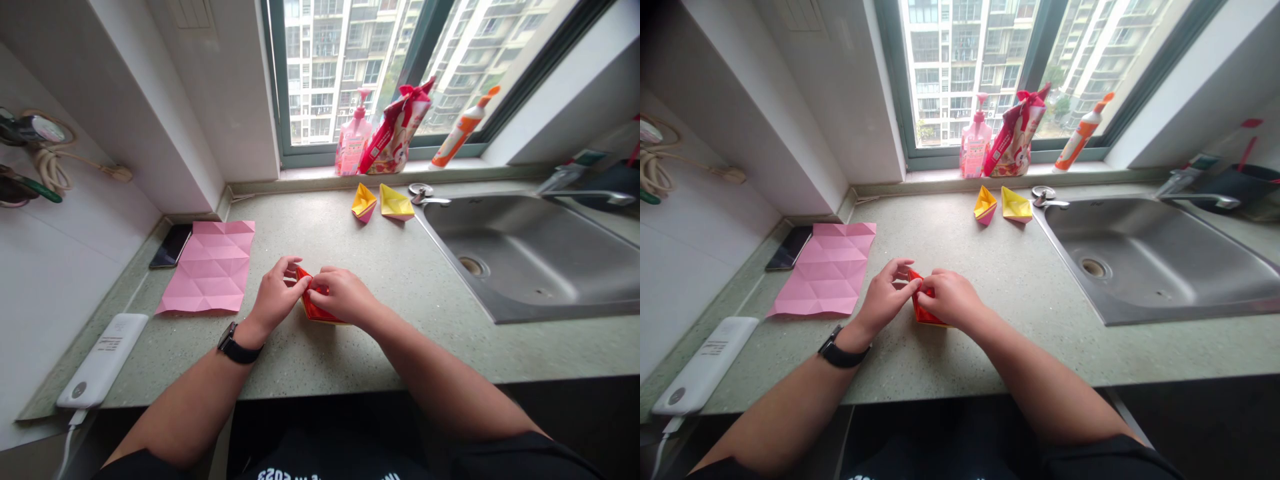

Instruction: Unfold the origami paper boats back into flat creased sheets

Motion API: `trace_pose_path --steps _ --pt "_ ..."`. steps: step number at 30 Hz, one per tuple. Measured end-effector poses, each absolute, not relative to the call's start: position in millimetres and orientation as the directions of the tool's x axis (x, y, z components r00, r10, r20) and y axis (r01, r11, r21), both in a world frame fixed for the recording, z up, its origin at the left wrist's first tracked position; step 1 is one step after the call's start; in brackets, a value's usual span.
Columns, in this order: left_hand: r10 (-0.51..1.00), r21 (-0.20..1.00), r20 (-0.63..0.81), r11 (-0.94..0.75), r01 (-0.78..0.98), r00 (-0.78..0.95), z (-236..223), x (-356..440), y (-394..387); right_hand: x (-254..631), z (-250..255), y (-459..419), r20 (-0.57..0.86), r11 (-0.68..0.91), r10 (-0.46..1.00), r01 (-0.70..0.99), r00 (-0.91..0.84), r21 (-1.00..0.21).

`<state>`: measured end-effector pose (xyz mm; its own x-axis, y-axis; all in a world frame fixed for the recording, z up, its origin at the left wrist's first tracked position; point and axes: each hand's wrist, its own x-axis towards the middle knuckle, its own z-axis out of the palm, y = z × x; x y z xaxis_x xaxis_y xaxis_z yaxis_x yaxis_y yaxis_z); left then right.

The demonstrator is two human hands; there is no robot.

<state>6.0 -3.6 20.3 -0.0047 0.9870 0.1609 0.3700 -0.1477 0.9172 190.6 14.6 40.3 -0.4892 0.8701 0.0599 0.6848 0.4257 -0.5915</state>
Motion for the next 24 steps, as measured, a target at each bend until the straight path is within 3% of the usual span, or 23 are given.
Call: trace_pose_path --steps 6,15,21,24 --pt "0.984 0.92 0.177 -0.16 0.357 -0.015 19 6 -3 191 39 16 0.11 0.382 0.908 0.69 -0.405 -0.615" --pt "0.989 0.918 0.148 -0.139 0.37 0.002 14 4 1 209 48 25 0.271 0.377 0.924 0.543 -0.268 -0.75" --pt "0.992 0.899 0.085 -0.119 0.422 0.098 12 2 2 239 50 43 0.283 0.289 0.957 0.288 -0.063 -0.913" --pt "0.973 0.889 0.039 -0.138 0.438 0.227 15 3 0 254 49 51 0.346 0.339 0.938 0.175 0.011 -0.924"
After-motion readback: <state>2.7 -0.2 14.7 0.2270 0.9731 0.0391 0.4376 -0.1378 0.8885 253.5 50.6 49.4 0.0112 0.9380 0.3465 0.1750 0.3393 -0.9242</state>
